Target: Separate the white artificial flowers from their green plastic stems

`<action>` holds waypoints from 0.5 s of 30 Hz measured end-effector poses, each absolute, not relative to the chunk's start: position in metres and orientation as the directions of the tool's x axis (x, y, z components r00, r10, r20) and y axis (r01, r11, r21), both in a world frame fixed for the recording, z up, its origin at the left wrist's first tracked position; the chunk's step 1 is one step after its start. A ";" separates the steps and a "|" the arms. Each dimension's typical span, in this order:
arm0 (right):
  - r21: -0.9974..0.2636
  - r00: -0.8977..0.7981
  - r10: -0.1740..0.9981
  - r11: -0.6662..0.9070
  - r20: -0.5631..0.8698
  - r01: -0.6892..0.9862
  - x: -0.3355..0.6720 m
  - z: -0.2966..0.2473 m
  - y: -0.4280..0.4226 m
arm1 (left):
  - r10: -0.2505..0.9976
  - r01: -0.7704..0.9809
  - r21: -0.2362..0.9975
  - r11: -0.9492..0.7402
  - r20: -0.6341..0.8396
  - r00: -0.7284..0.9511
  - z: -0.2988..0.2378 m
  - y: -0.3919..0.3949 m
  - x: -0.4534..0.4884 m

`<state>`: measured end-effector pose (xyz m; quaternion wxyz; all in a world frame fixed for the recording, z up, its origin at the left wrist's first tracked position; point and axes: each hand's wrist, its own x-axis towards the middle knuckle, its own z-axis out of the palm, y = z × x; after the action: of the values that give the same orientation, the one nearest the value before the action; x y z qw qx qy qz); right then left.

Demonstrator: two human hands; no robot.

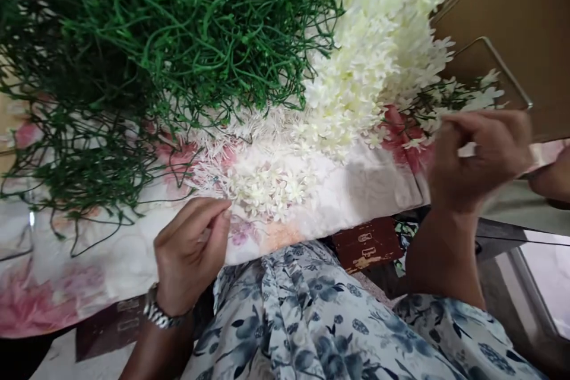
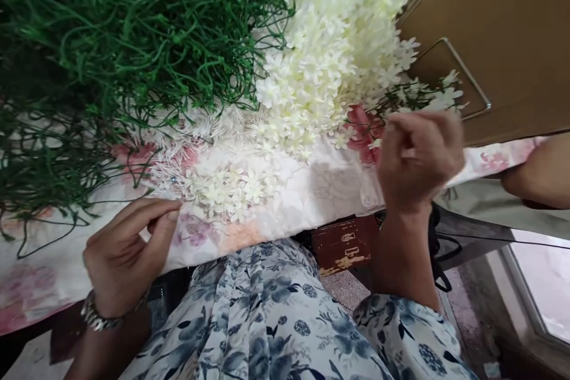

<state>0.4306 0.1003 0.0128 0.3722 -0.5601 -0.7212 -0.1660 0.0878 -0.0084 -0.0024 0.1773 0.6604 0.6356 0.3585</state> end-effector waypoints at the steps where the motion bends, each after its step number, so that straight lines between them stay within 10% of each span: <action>1: -0.193 -0.201 0.672 0.464 0.713 0.865 0.412 0.011 0.095 | 0.967 0.726 0.675 -0.133 0.248 -0.053 -0.004 -0.007 0.088; 6: -0.451 -0.639 0.686 0.721 0.349 0.527 0.342 0.001 0.074 | 0.942 0.763 0.640 -0.096 0.305 -0.137 -0.004 -0.004 0.082; 15: -0.346 -0.779 0.602 0.778 0.175 0.524 0.327 0.001 0.081 | 0.935 0.742 0.671 -0.018 0.275 -0.226 -0.003 -0.008 0.065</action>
<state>0.3275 0.0814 0.0008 0.1393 -0.3018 -0.9326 0.1404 0.0654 -0.0079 -0.0027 0.1295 0.6084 0.6888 0.3723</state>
